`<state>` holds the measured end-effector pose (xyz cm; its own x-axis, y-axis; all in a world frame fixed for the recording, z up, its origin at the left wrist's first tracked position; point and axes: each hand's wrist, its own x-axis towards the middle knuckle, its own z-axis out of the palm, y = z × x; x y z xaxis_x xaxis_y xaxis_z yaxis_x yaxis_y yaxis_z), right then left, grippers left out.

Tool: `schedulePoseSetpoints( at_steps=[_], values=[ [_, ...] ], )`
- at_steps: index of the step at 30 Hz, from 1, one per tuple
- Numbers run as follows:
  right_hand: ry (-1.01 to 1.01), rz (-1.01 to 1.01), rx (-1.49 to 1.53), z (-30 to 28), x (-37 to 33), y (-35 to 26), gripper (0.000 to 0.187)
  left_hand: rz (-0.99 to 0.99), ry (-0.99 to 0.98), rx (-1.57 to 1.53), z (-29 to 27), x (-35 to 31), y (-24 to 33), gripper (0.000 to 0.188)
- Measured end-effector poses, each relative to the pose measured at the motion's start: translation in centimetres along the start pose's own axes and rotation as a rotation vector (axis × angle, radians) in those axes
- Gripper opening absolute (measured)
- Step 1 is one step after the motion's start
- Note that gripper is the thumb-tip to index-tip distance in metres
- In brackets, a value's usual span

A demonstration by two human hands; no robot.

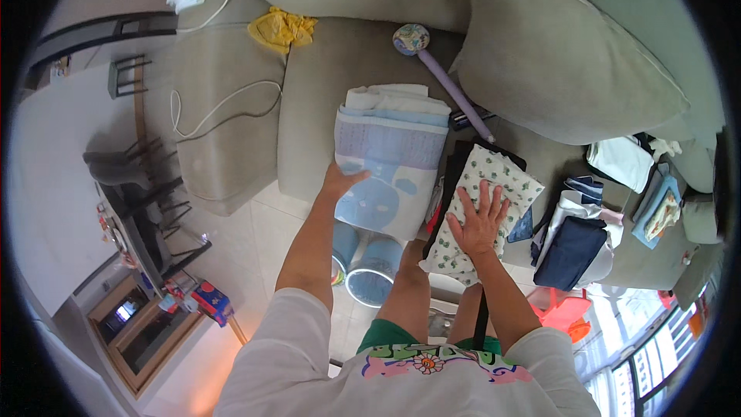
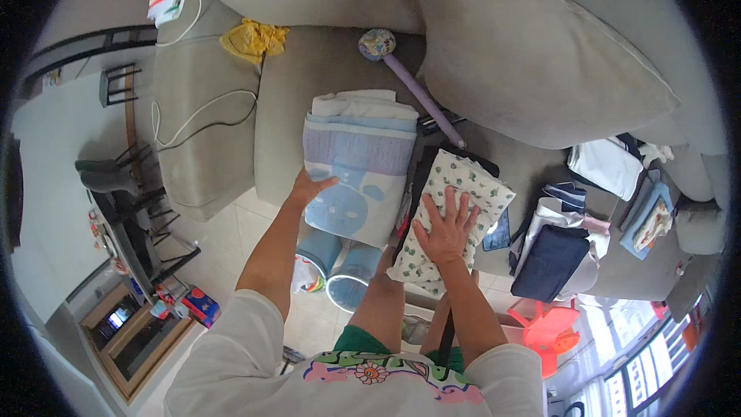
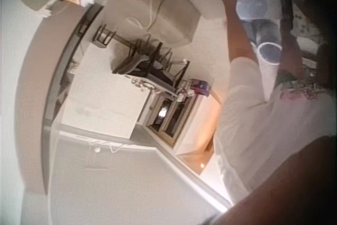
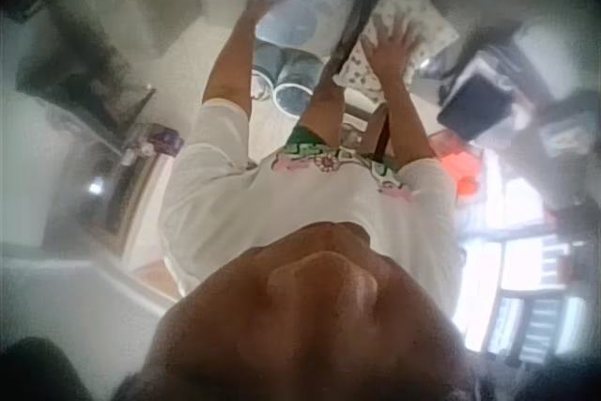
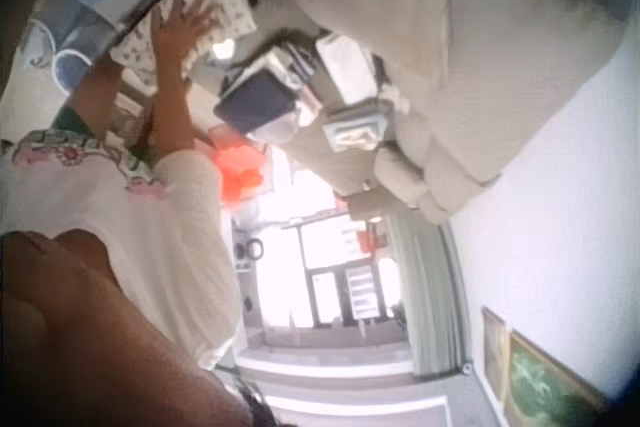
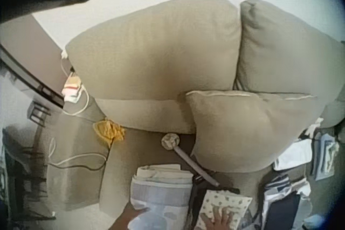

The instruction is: The person folds a black garment, a white patterned dress, and a yellow mesh item by hand while sitting on a couch and then moves the folded items to a table.

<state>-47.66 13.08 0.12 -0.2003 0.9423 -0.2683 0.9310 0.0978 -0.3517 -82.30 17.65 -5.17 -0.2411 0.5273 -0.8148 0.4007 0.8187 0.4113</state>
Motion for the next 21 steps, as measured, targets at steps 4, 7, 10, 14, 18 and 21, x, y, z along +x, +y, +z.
schedulePoseSetpoints(
  at_steps=[4,7,10,14,18,21],
  values=[
    [0.018,-0.018,-0.005,-0.3,0.2,-0.7,0.055,-0.126,-0.175,-0.136,-0.8,0.3,-0.5,0.074],
    [0.034,-0.042,-0.029,-0.7,-0.5,-0.2,0.055,-0.099,-0.238,-0.335,0.5,-1.1,-0.4,0.074],
    [0.017,-0.02,-0.087,-1.3,-0.8,2.1,0.054,-0.115,-0.321,-0.455,0.4,-2.6,4.5,0.073],
    [0.003,-0.013,-0.056,-1.3,-0.6,0.7,0.055,0.051,-0.2,-0.356,-7.4,-2.1,2.8,0.069],
    [-0.015,0.002,-0.05,-0.8,0.3,-0.2,0.057,-0.12,-0.053,-0.233,-14.9,0.3,2.8,0.078],
    [0.003,-0.003,-0.038,-0.6,0.8,-0.6,0.056,0.165,0.666,0.587,-13.5,0.9,1.4,0.095]
  ],
)
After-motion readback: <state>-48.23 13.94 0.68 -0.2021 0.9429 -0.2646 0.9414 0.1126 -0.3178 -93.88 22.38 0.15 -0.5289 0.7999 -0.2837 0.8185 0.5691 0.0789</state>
